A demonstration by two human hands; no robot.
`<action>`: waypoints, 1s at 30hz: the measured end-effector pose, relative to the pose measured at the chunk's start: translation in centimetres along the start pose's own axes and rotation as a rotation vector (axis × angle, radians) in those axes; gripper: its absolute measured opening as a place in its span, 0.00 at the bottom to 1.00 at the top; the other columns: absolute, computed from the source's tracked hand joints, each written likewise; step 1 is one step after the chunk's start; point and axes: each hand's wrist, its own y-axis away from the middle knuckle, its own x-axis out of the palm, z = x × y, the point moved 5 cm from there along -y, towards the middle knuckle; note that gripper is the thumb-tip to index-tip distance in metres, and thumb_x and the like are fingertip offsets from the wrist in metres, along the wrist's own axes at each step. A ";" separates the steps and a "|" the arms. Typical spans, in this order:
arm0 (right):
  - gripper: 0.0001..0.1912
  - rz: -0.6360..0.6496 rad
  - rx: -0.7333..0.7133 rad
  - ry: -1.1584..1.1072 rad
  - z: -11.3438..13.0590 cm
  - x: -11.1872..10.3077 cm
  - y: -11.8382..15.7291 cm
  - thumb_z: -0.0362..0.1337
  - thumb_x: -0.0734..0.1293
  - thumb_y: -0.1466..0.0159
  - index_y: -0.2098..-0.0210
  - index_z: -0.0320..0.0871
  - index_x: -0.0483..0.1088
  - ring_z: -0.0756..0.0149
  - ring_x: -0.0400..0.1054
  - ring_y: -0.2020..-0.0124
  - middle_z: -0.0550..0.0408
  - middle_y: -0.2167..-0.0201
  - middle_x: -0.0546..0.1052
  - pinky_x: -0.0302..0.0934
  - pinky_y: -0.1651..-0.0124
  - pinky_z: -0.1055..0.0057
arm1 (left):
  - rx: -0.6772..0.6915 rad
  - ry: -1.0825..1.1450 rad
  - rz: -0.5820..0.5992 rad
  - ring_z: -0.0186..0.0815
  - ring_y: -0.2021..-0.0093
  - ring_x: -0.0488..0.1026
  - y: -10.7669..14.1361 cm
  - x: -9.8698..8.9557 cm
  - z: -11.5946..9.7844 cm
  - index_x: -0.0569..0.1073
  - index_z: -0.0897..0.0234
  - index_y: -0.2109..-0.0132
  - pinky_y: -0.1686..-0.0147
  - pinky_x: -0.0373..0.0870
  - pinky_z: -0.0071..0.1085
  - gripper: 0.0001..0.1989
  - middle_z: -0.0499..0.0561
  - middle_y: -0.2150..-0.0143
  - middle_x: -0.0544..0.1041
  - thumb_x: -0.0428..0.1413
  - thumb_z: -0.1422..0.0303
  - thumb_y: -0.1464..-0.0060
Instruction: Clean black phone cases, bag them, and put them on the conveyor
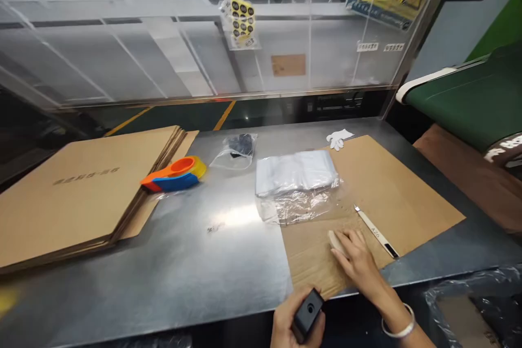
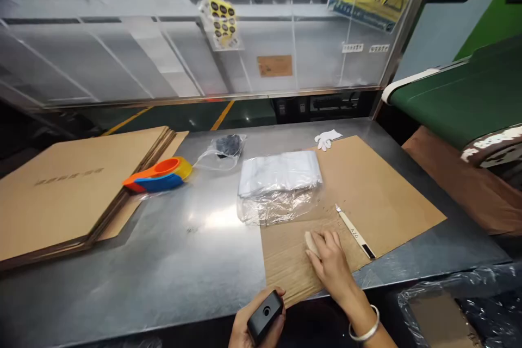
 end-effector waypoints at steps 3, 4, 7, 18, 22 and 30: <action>0.21 0.064 -0.123 -0.213 4.0 -2.2 1.7 0.39 0.60 0.36 0.43 0.48 0.58 0.60 0.62 0.52 0.49 0.54 0.67 0.63 0.53 0.64 | 0.045 -0.077 0.015 0.38 0.73 0.70 0.4 -0.3 -0.3 0.75 0.63 0.63 0.69 0.67 0.32 0.11 0.53 0.73 0.75 0.59 0.62 0.54; 0.24 0.092 -0.215 -0.298 5.6 -2.8 2.4 0.40 0.61 0.36 0.42 0.50 0.57 0.59 0.63 0.53 0.49 0.53 0.66 0.63 0.53 0.64 | 0.063 -0.074 0.039 0.39 0.72 0.70 0.4 -0.4 -0.3 0.76 0.63 0.63 0.69 0.67 0.32 0.13 0.54 0.71 0.75 0.59 0.61 0.55; 0.30 0.109 -0.426 -0.401 9.3 -3.3 4.0 0.40 0.65 0.39 0.39 0.51 0.54 0.60 0.65 0.59 0.50 0.58 0.68 0.65 0.59 0.64 | 0.168 -0.081 0.067 0.40 0.73 0.69 0.6 -1.1 -0.5 0.76 0.62 0.64 0.72 0.65 0.33 0.12 0.55 0.72 0.75 0.58 0.60 0.54; 0.26 0.068 -0.376 -0.391 9.7 -2.0 4.5 0.31 0.64 0.41 0.43 0.44 0.60 0.60 0.64 0.61 0.47 0.61 0.68 0.66 0.60 0.64 | 0.205 -0.185 0.084 0.41 0.72 0.70 1.5 -1.5 -0.4 0.77 0.61 0.60 0.71 0.65 0.34 0.11 0.55 0.71 0.75 0.58 0.71 0.53; 0.19 0.221 -0.087 -0.659 8.5 -0.8 3.7 0.34 0.60 0.36 0.46 0.47 0.64 0.63 0.65 0.58 0.50 0.61 0.67 0.65 0.57 0.67 | 0.000 0.104 0.091 0.42 0.68 0.72 1.8 -0.5 0.1 0.73 0.62 0.51 0.64 0.67 0.35 0.19 0.55 0.66 0.77 0.59 0.65 0.52; 0.20 0.127 -0.005 -0.791 7.8 2.3 4.6 0.39 0.60 0.36 0.44 0.52 0.62 0.63 0.66 0.56 0.52 0.60 0.68 0.64 0.53 0.68 | -0.312 0.941 -0.137 0.44 0.37 0.52 0.4 0.1 1.7 0.64 0.51 0.43 0.39 0.47 0.42 0.25 0.51 0.38 0.62 0.51 0.52 0.47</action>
